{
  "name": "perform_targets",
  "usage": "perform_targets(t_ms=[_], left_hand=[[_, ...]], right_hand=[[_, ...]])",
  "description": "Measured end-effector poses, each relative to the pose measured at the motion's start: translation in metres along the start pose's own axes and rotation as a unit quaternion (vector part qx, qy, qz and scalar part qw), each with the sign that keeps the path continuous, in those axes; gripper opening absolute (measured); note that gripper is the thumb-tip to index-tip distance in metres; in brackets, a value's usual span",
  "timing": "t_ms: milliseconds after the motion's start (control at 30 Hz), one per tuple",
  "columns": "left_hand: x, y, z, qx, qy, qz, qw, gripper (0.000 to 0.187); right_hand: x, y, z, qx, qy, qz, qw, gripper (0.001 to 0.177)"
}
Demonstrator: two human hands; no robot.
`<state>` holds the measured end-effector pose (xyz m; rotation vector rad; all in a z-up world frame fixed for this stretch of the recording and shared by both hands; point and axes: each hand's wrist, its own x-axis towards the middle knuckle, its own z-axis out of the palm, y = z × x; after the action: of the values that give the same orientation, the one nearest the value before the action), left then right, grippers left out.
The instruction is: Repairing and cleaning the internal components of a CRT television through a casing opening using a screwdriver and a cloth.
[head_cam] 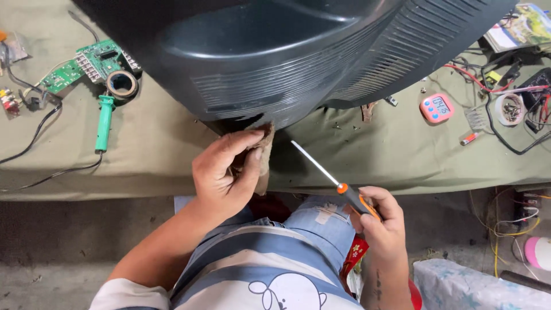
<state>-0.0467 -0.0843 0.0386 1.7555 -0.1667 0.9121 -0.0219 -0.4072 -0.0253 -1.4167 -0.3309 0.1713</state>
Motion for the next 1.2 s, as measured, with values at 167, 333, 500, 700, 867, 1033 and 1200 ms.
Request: perform_targets(t_ms=[167,333,500,700,867,1033,1200], left_hand=[[0.003,0.008,0.006,-0.020,0.051,-0.018,0.998,0.016],[0.013,0.004,0.009,0.046,0.067,0.052,0.995,0.012],[0.017,-0.008,0.007,0.157,0.071,0.171,0.970,0.017],[0.027,-0.008,0.002,0.248,0.059,0.250,0.934,0.003],[0.032,-0.013,-0.007,0.291,0.046,0.343,0.892,0.005],[0.044,-0.016,-0.004,0.308,0.098,0.356,0.876,0.017],[0.050,-0.015,0.003,0.303,0.081,0.393,0.865,0.009]], right_hand=[[0.005,-0.007,0.024,-0.032,-0.047,-0.052,0.997,0.050],[0.009,-0.019,0.052,-0.037,-0.030,-0.047,0.998,0.050],[0.013,-0.030,0.064,-0.052,-0.071,-0.064,0.994,0.048],[0.024,-0.057,0.067,0.050,-0.189,-0.101,0.976,0.057],[0.026,-0.066,0.072,0.004,-0.107,-0.126,0.986,0.031],[0.015,-0.029,0.047,0.118,0.037,-0.122,0.985,0.032],[0.015,-0.032,0.042,0.043,0.071,-0.173,0.981,0.028]])
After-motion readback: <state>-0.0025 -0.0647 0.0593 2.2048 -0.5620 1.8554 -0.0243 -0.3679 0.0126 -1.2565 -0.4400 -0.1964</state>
